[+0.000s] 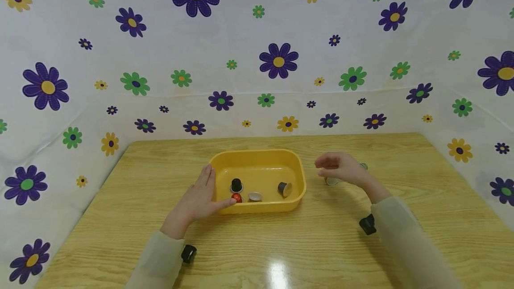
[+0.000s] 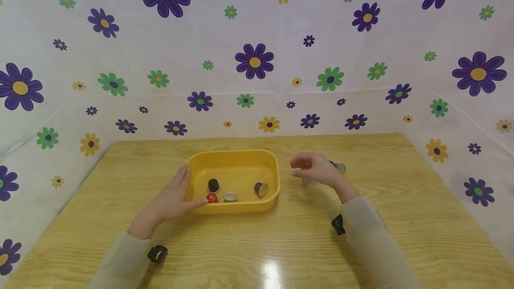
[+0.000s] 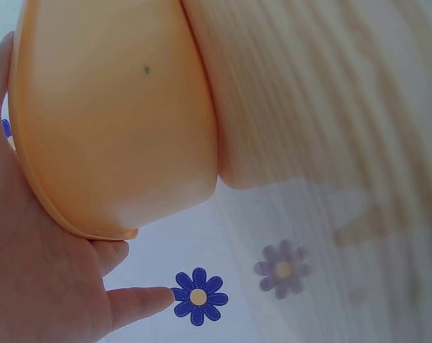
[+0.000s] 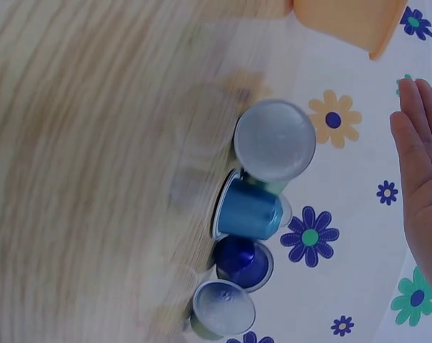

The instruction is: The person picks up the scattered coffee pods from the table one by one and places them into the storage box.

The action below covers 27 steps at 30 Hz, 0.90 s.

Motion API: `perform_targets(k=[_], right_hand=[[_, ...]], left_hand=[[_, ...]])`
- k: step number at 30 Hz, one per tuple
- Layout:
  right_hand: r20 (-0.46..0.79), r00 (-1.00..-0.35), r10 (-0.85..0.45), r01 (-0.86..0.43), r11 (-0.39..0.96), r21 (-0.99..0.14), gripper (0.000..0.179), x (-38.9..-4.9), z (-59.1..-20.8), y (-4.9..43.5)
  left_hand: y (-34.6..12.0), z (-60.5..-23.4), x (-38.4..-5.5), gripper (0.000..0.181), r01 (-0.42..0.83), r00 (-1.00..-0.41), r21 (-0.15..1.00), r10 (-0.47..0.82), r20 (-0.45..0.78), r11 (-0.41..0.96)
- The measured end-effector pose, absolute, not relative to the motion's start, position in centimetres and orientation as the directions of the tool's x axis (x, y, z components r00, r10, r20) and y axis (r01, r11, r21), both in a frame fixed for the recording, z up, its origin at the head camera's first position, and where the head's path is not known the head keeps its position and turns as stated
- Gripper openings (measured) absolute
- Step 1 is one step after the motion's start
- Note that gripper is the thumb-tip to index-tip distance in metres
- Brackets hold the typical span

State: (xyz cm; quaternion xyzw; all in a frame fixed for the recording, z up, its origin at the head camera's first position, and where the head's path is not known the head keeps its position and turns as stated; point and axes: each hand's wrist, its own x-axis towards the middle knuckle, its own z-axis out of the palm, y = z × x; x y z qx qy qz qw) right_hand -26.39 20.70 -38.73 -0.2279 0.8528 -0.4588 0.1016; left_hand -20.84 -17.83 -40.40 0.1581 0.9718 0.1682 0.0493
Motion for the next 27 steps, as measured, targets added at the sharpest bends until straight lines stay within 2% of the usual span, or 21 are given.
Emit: perform_targets(k=[9,27], right_hand=[[0.066,-0.879,-0.471,-0.314,0.470,-0.825,0.032,-26.4,-38.9,22.4],[0.022,-0.885,-0.465,-0.292,0.518,-0.804,0.033,-26.6,-39.5,23.2]], left_hand=[[-17.9,-40.3,-20.9,0.112,0.292,-0.945,0.333,0.323,-0.041,0.897],[-17.9,-40.4,-20.9,0.112,0.287,-0.945,0.341,0.322,-0.049,0.895]])
